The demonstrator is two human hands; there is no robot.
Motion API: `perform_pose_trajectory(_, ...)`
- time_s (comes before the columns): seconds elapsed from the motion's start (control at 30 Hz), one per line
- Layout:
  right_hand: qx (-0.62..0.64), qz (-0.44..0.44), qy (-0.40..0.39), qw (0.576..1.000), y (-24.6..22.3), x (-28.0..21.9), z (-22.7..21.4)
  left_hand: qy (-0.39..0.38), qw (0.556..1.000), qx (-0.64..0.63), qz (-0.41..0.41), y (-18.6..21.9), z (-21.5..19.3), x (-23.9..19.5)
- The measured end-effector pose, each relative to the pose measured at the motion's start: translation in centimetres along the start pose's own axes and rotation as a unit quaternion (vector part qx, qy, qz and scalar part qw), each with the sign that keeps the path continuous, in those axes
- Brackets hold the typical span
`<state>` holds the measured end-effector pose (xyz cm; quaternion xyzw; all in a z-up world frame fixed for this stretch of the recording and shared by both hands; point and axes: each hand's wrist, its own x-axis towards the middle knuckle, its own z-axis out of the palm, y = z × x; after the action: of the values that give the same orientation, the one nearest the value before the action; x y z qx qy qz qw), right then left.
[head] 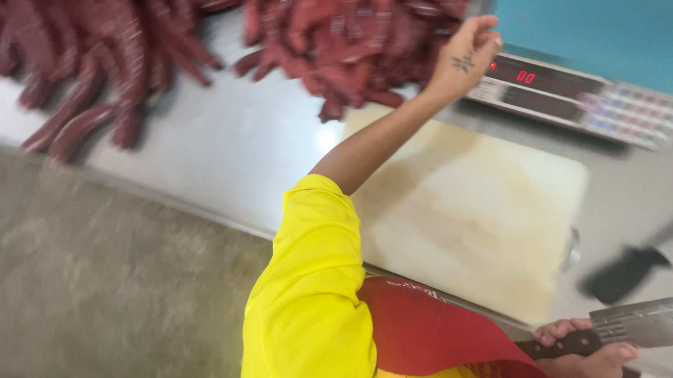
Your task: The person slices sausages on a cutting board using a large knife and places a sliced sausage on a digital scale to weigh it.
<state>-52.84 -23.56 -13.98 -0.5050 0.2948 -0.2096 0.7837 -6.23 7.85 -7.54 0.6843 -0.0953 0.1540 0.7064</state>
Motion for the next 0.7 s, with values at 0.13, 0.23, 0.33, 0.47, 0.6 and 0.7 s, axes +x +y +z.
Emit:
perform_pose_trajectory(0.13, -0.042, 0.063, -0.181, 0.981, 0.9, 0.3, 8.1, 0.193, 0.959, 0.159, 0.132, -2.2, -20.2, 2.5)
perform_pose_trajectory(0.23, -0.082, 0.026, -0.182, 0.98, 2.4, -3.4, 15.2, 0.327, 0.881, 0.309, 0.148, -4.2, -35.4, 3.7)
perform_pose_trajectory(0.33, -0.094, 0.015, -0.21, 0.973, 2.9, -6.4, 20.4, 0.37, 0.85, 0.368, 0.072, -7.0, -47.0, 1.8)
perform_pose_trajectory(0.47, -0.129, 0.012, -0.196, 0.972, 2.8, -10.5, 25.3, 0.268, 0.852, 0.45, 0.011, -10.4, -50.4, 2.8)
perform_pose_trajectory(0.6, -0.16, -0.007, -0.143, 0.977, 2.4, -12.9, 28.1, 0.113, 0.714, 0.678, 0.133, -12.2, -50.3, 7.3)
perform_pose_trajectory(0.7, -0.162, 0.002, -0.109, 0.981, 2.3, -13.5, 28.6, 0.187, 0.612, 0.749, 0.174, -13.1, -50.7, 9.4)
